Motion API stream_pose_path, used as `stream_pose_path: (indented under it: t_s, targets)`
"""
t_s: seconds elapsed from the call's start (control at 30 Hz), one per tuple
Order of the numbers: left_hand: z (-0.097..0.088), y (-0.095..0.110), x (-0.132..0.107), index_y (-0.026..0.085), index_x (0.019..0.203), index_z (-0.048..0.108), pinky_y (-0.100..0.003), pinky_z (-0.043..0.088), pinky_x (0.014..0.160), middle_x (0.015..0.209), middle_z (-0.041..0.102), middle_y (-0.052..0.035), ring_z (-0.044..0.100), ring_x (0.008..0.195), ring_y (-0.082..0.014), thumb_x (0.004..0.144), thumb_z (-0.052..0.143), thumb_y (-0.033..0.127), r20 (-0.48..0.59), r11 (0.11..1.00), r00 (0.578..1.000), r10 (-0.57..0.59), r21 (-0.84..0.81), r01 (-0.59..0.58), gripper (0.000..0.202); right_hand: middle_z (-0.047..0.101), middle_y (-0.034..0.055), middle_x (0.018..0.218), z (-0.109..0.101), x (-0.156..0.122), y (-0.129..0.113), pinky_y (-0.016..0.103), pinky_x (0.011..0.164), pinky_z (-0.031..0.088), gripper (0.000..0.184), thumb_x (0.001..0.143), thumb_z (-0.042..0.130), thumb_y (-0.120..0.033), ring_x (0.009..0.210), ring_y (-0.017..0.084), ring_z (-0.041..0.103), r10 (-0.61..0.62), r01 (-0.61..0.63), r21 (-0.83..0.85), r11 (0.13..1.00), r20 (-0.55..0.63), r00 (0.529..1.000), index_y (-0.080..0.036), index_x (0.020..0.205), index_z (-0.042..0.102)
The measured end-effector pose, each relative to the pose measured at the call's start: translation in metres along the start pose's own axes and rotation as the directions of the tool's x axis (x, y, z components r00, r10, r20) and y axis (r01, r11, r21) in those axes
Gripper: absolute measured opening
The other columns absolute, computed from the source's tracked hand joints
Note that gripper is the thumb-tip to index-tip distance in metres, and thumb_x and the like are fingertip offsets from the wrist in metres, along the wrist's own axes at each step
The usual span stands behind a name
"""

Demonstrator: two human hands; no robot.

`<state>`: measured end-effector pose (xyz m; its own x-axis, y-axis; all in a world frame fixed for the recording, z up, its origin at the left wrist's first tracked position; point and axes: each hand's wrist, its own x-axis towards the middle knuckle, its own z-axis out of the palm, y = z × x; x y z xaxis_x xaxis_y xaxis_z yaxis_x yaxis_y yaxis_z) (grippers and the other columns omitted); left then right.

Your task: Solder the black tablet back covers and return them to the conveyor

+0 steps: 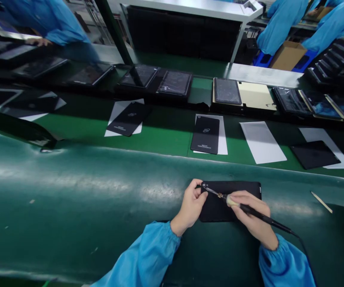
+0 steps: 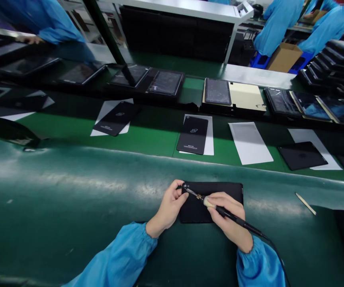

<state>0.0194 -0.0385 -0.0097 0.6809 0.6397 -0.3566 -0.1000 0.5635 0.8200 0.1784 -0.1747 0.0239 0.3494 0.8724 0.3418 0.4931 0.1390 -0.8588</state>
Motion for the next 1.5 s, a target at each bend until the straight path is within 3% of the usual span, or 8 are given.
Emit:
stream_pose_path:
  t_s: [0.3,0.83,1.07,1.5]
  targets:
    - [0.000,0.004,-0.003,0.022,0.100,0.048,-0.020,0.043,0.054,0.068,0.066,0.0041,0.058,0.053,-0.0099,0.080,0.073,0.028,0.001,1.000,1.000,-0.024,-0.013,0.024,0.033,0.074,0.0090,0.098,-0.009,0.010,-0.009,0.035,0.076,0.061,0.018,0.088,0.070,-0.017,0.090,0.023,0.072,0.002,-0.003,-0.056,0.998,-0.019,1.000,-0.024,0.103,0.076]
    - [-0.004,0.003,-0.004,0.022,0.098,0.049,-0.019,0.042,0.052,0.067,0.066,0.0041,0.058,0.053,-0.0101,0.080,0.074,0.029,0.016,1.000,1.000,-0.019,0.001,0.019,0.032,0.075,0.0065,0.095,-0.009,0.026,-0.012,0.033,0.077,0.060,0.012,0.090,0.069,-0.021,0.088,0.021,0.072,0.023,-0.018,-0.060,0.998,0.082,0.996,-0.024,0.099,0.076]
    - [-0.001,0.004,-0.004,0.022,0.095,0.050,-0.019,0.044,0.054,0.068,0.066,0.0039,0.061,0.055,-0.0105,0.078,0.077,0.031,0.020,1.000,1.000,-0.021,-0.020,0.022,0.033,0.076,0.0062,0.089,-0.006,0.017,-0.015,0.034,0.073,0.060,0.010,0.089,0.070,-0.023,0.083,0.022,0.073,0.064,-0.065,-0.040,0.997,-0.026,0.998,-0.024,0.097,0.076]
    - [-0.005,0.002,-0.003,0.021,0.096,0.049,-0.019,0.045,0.054,0.068,0.068,0.0034,0.061,0.054,-0.0106,0.079,0.075,0.030,0.022,1.000,1.000,-0.014,-0.011,0.014,0.032,0.076,0.0058,0.091,0.003,0.015,-0.015,0.032,0.073,0.060,0.011,0.090,0.069,-0.022,0.084,0.021,0.073,0.056,-0.056,-0.060,0.997,-0.009,0.998,-0.024,0.098,0.076]
